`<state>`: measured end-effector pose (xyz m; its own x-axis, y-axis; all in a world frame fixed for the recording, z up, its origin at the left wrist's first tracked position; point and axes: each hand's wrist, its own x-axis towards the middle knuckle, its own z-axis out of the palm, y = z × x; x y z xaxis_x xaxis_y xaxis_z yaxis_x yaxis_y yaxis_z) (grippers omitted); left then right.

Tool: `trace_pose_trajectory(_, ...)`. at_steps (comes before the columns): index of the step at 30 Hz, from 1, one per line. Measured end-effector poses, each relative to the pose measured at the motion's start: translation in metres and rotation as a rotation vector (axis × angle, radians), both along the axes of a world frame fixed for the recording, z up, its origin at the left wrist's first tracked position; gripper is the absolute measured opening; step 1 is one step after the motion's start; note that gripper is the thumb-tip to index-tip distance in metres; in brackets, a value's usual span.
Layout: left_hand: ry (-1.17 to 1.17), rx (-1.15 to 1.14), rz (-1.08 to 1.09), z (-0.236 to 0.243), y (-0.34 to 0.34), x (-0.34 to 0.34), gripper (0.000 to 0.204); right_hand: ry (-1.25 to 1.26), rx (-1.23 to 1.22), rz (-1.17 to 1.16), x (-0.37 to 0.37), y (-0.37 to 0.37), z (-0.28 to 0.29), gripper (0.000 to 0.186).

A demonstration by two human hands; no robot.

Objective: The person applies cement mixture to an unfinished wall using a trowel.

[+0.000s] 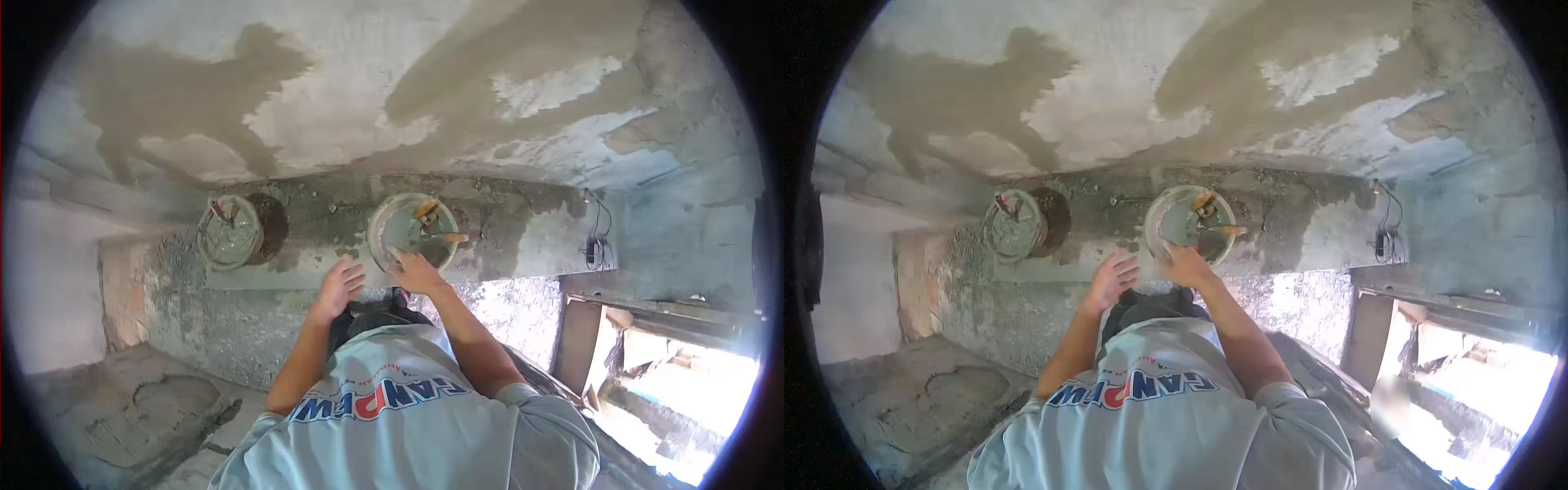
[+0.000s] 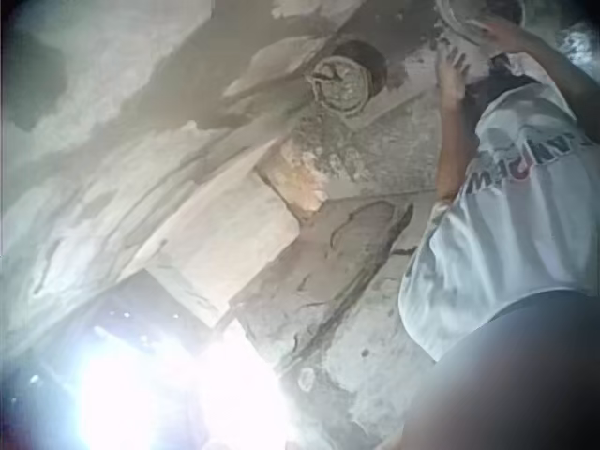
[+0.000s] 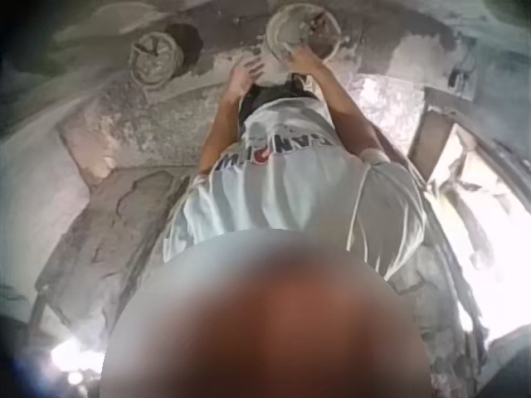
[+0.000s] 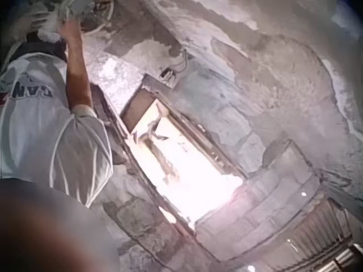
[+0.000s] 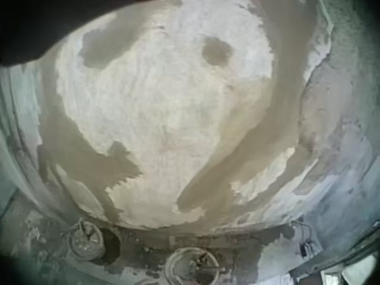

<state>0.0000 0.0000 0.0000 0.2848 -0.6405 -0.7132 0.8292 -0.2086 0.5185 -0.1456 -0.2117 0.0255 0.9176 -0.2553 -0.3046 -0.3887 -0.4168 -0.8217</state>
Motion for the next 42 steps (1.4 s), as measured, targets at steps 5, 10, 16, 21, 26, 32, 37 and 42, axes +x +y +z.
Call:
trace_pose_trajectory(5,-0.015,0.078,-0.127,0.015,-0.110,-0.042,0.076,0.001,-0.560,-0.527,-0.043,-0.071,-0.027,0.056)
trace_pose_trajectory(10,0.001,-0.019,-0.094,0.029,-0.160,-0.053,0.059,0.485,-0.774,-0.174,-0.058,-0.108,-0.039,0.047)
trace_pose_trajectory(16,-0.008,-0.008,-0.124,0.045,-0.213,-0.063,0.031,0.443,-0.739,0.207,-0.072,-0.100,-0.031,0.034)
trace_pose_trajectory(21,-0.033,-0.031,-0.186,0.061,-0.240,-0.081,0.033,0.345,-0.646,-0.181,-0.113,-0.078,0.033,0.035)
trace_pose_trajectory(26,-0.014,-0.075,-0.308,0.098,-0.275,-0.102,0.034,0.161,-0.684,-0.526,-0.189,-0.064,0.038,0.039)
trace_pose_trajectory(32,-0.048,-0.089,-0.413,0.079,-0.298,-0.144,0.047,0.303,-0.577,-0.927,-0.215,-0.025,0.050,0.041)
trace_pose_trajectory(37,-0.052,-0.046,-0.509,0.061,-0.323,-0.159,0.070,0.265,-0.460,-1.136,-0.239,-0.027,0.019,0.040)
trace_pose_trajectory(42,-0.100,0.001,-0.680,0.052,-0.340,-0.178,0.074,-0.002,-0.210,-1.252,-0.293,-0.018,-0.016,0.042)
